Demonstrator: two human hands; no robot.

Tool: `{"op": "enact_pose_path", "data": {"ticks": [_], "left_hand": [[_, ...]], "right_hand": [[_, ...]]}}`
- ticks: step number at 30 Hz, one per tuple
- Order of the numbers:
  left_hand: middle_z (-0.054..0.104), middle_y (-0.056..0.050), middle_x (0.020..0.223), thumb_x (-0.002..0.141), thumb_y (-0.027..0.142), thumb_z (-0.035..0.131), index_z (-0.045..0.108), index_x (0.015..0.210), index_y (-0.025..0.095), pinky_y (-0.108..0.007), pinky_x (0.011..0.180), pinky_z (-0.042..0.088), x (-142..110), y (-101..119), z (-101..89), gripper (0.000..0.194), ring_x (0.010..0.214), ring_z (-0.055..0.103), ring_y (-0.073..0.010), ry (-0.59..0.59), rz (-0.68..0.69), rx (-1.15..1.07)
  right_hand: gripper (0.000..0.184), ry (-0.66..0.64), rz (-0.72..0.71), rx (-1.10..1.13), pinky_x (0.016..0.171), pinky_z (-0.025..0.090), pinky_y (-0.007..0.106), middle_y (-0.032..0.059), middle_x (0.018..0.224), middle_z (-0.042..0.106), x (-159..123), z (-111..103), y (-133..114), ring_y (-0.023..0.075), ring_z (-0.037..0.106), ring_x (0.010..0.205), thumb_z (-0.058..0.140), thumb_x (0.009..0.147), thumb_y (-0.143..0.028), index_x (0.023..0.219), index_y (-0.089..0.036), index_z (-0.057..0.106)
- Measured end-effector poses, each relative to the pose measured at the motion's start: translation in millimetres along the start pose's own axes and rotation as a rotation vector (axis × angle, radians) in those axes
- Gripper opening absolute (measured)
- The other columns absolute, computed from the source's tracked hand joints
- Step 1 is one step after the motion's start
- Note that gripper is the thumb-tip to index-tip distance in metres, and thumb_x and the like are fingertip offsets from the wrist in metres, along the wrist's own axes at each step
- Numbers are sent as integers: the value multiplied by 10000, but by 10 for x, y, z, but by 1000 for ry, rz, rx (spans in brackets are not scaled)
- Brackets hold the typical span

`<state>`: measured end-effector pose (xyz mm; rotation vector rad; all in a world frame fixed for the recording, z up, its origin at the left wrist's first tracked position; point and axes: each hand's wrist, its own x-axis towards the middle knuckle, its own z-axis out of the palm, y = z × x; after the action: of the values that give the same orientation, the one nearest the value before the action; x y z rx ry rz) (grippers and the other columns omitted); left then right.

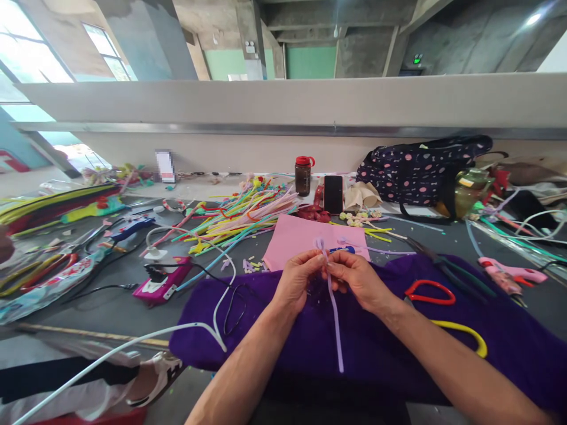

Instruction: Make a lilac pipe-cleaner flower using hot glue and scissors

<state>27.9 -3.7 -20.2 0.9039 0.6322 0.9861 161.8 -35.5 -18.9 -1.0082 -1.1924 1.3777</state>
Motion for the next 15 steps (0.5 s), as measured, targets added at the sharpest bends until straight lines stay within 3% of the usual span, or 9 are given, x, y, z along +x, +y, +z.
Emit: {"op": "enact_pose_path", "data": {"ticks": [15], "left_hand": [[577, -8, 567, 689, 287, 658, 684, 748, 117, -207, 518, 392, -24, -47, -12, 181, 516, 506, -89, 39, 126, 98]], "right_hand": [[208, -38, -23, -94, 387, 297, 190, -15, 657, 602, 0, 11, 38, 69, 471, 436, 580, 766, -370, 712, -174, 534]]}}
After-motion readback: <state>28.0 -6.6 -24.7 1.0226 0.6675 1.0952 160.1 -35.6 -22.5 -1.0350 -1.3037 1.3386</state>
